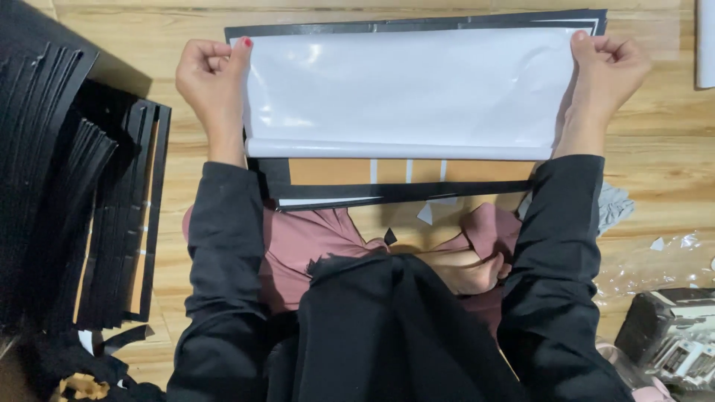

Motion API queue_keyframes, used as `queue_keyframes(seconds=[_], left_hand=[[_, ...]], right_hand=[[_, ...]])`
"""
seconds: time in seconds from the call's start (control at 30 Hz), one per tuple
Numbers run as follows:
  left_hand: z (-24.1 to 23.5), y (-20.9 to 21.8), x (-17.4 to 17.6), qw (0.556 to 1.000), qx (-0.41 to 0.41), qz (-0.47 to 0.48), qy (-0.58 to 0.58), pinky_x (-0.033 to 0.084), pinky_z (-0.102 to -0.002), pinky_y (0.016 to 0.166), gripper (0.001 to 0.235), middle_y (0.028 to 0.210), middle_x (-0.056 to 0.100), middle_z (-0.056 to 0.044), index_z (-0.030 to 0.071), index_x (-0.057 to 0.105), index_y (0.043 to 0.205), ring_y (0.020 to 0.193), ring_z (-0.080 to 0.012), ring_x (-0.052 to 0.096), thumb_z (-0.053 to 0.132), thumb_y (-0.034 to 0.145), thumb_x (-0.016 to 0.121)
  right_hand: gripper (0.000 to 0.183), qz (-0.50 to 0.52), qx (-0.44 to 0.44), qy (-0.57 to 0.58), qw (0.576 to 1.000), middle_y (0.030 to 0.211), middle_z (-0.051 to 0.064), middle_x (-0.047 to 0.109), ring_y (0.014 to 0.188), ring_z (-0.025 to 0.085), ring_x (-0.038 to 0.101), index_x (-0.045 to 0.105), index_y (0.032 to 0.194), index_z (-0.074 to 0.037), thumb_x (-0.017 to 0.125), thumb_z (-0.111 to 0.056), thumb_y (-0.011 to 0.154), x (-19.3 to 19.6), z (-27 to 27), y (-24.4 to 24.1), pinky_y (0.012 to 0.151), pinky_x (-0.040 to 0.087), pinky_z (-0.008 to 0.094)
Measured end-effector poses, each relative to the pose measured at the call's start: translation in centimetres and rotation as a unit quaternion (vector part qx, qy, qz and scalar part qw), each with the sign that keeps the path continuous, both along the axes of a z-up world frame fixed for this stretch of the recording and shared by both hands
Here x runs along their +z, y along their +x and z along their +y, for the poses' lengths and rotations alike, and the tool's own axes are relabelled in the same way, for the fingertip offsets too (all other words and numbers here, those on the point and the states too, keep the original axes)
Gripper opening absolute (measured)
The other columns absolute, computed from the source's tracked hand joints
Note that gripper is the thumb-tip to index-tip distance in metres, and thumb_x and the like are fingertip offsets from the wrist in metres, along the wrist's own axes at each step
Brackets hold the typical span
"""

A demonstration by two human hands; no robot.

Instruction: Assembling a folder cover by cleaning the base and applying a white adhesive sheet, then smoothing it out to ensure a flat finish.

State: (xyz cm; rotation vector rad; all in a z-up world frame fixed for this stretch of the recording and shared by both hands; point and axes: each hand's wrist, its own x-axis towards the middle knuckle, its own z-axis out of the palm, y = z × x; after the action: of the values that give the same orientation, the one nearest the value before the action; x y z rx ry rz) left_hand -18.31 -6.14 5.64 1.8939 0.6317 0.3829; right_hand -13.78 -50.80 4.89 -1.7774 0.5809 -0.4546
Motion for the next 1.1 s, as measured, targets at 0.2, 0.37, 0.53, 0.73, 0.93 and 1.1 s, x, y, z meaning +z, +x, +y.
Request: queue_keyframes(seconds=[0.2,0.37,0.53,0.73,0.93,1.1], left_hand=[[0.4,0.0,-1.2,0.999,-0.015,-0.037,0.006,0.044,-0.019,0.054,0.028,0.059,0.053,0.003,0.011,0.054,0.068,0.053,-0.0045,0.045,0.011,0.077,0.081],[1.1,0.3,-4.2,0.996,0.01,-0.093,-0.016,0.034,-0.017,0.048,0.028,0.058,0.05,0.003,0.012,0.053,0.063,0.052,-0.0042,0.041,0.004,0.069,0.079],[0.7,0.2,-2.0,0.997,0.029,-0.049,-0.054,0.038,-0.017,0.049,0.029,0.056,0.052,0.003,0.014,0.053,0.06,0.051,-0.0039,0.043,0.004,0.067,0.079],[0.3,0.1,-0.3,0.996,0.009,-0.031,-0.087,0.034,-0.018,0.049,0.028,0.053,0.041,0.004,0.013,0.05,0.06,0.05,-0.0042,0.032,0.012,0.071,0.076],[0.4,0.3,-1.1,0.994,0.001,-0.037,-0.1,0.03,-0.018,0.047,0.028,0.052,0.037,0.005,0.013,0.05,0.062,0.048,-0.0028,0.026,0.018,0.074,0.075],[0.7,0.6,-3.8,0.991,0.007,-0.067,-0.119,0.028,-0.016,0.044,0.029,0.05,0.04,0.005,0.013,0.051,0.06,0.046,-0.0013,0.029,0.01,0.073,0.077]], right_hand=[[0.024,0.015,0.025,-0.043,0.999,0.059,0.001,0.064,0.06,0.007,0.063,0.064,0.061,-0.007,0.084,0.002,0.073,-1.9,-1.8,0.8,0.069,0.063,0.03],[0.026,-0.033,0.034,-0.041,0.998,0.066,0.008,0.069,0.064,0.014,0.069,0.065,0.063,-0.005,0.088,0.007,0.064,-5.4,-5.1,1.5,0.065,0.061,0.028],[0.031,0.026,0.008,0.012,1.0,0.07,0.004,0.067,0.071,0.012,0.071,0.059,0.066,-0.011,0.083,0.005,0.074,-4.8,-4.3,1.0,0.072,0.062,0.026],[0.031,0.073,-0.011,0.03,0.997,0.074,-0.003,0.063,0.078,0.009,0.066,0.056,0.067,-0.017,0.078,-0.002,0.084,-5.2,-5.2,0.4,0.082,0.058,0.021],[0.031,0.029,0.028,-0.047,0.998,0.072,-0.002,0.063,0.077,0.011,0.067,0.058,0.068,-0.013,0.079,0.003,0.083,-4.2,-4.2,0.4,0.083,0.06,0.027],[0.036,-0.04,0.024,-0.051,0.998,0.066,0.007,0.066,0.065,0.013,0.067,0.057,0.063,-0.008,0.086,0.012,0.072,-5.4,-5.4,1.0,0.07,0.065,0.03]])
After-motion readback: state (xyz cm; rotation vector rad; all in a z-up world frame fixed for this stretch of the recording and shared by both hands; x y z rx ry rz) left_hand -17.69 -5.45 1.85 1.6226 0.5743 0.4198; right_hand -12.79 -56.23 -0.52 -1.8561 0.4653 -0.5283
